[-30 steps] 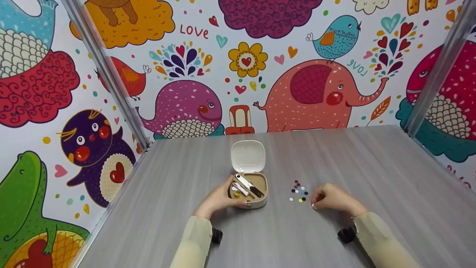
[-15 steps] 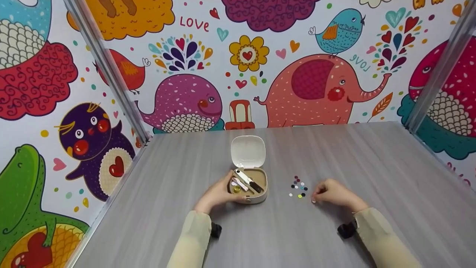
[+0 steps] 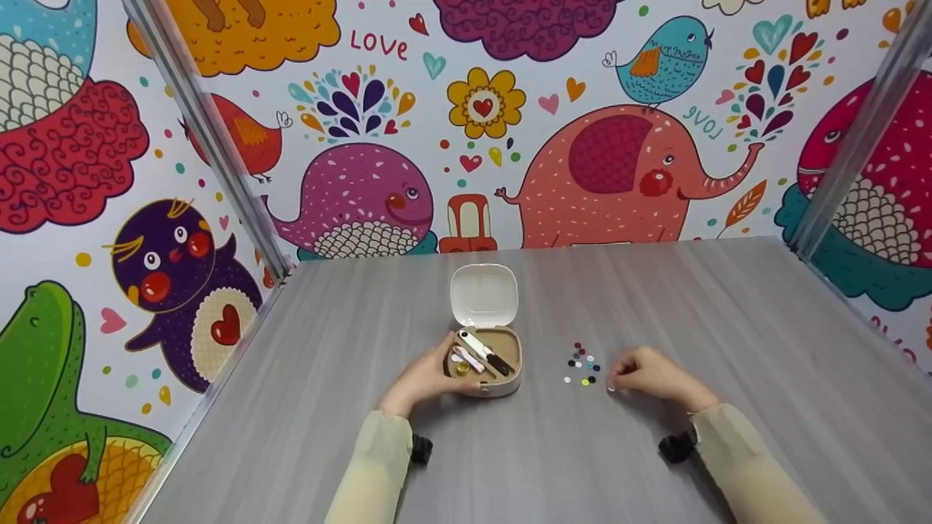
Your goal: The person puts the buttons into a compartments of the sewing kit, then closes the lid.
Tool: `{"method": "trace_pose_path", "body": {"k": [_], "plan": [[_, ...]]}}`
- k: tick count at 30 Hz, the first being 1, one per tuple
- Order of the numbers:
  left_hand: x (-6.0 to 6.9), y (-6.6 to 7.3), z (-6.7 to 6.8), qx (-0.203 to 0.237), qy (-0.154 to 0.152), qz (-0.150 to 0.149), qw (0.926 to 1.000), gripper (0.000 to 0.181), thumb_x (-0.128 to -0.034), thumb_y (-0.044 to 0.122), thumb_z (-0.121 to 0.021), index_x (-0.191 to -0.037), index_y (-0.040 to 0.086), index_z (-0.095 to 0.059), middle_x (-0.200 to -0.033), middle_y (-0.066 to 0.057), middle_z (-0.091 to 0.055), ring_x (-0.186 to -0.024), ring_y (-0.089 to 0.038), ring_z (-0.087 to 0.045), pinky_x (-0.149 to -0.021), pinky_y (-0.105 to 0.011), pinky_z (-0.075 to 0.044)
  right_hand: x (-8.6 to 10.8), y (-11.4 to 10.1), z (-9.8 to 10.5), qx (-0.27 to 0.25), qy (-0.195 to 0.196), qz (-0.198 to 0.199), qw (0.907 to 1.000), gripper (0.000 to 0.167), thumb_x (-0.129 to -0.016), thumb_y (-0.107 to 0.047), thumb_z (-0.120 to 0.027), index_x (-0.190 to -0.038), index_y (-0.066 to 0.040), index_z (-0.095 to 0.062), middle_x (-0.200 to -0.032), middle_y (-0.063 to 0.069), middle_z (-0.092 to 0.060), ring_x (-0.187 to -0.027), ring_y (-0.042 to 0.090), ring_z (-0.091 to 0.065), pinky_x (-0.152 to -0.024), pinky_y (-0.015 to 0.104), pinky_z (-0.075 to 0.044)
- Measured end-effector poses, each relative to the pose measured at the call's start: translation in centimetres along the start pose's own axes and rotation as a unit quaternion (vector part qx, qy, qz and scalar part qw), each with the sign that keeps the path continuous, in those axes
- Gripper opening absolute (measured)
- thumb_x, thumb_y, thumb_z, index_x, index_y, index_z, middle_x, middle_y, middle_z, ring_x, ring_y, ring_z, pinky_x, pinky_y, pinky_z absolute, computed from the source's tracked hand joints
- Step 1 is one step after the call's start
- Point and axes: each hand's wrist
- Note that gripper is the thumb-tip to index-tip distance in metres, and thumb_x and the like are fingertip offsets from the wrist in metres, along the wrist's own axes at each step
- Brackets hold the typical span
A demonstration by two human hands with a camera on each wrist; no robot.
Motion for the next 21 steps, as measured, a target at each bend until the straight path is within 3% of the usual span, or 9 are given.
{"method": "trace_pose_path", "body": {"k": [7,13,21], "plan": [[0.0,0.1,0.0,0.015,-0.002,0.0,0.9999,0.115,-0.0691,0.043,-0.085,-0.152,-0.002,-0.021,-0.152,-0.026,-0.029,-0.136,-0.041,-0.033,-0.11,-0.051,-0.029,-0.1,-0.1,0.3,-0.01,0.0,0.005,0.9999,0.008,-0.083,-0.012,-0.073,-0.079,-0.005,-0.074,-0.07,-0.003,-0.062,-0.059,0.003,-0.046,-0.053,0.018,-0.037],[0.0,-0.1,0.1,0.001,-0.001,-0.005,1.0,0.114,-0.0694,0.043,-0.085,-0.152,-0.003,-0.021,-0.15,-0.028,-0.03,-0.134,-0.043,-0.035,-0.109,-0.053,-0.03,-0.3,-0.2,0.6,-0.015,-0.001,0.017,0.9997,0.007,-0.084,-0.009,-0.071,-0.079,-0.004,-0.074,-0.071,-0.003,-0.063,-0.059,0.003,-0.045,-0.053,0.018,-0.037],[-0.1,-0.2,-0.1,0.015,0.0,-0.003,0.9999,0.113,-0.0704,0.043,-0.085,-0.151,-0.004,-0.022,-0.151,-0.026,-0.031,-0.136,-0.039,-0.034,-0.109,-0.05,-0.03,-0.7,-0.7,1.0,0.009,0.014,0.013,0.9998,0.004,-0.08,-0.008,-0.072,-0.078,-0.005,-0.074,-0.068,-0.004,-0.061,-0.057,0.003,-0.043,-0.052,0.019,-0.035]]}}
Point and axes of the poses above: each hand's wrist, its own x-axis away from the middle knuckle, its own z-axis out of the back of the hand, y = z × x
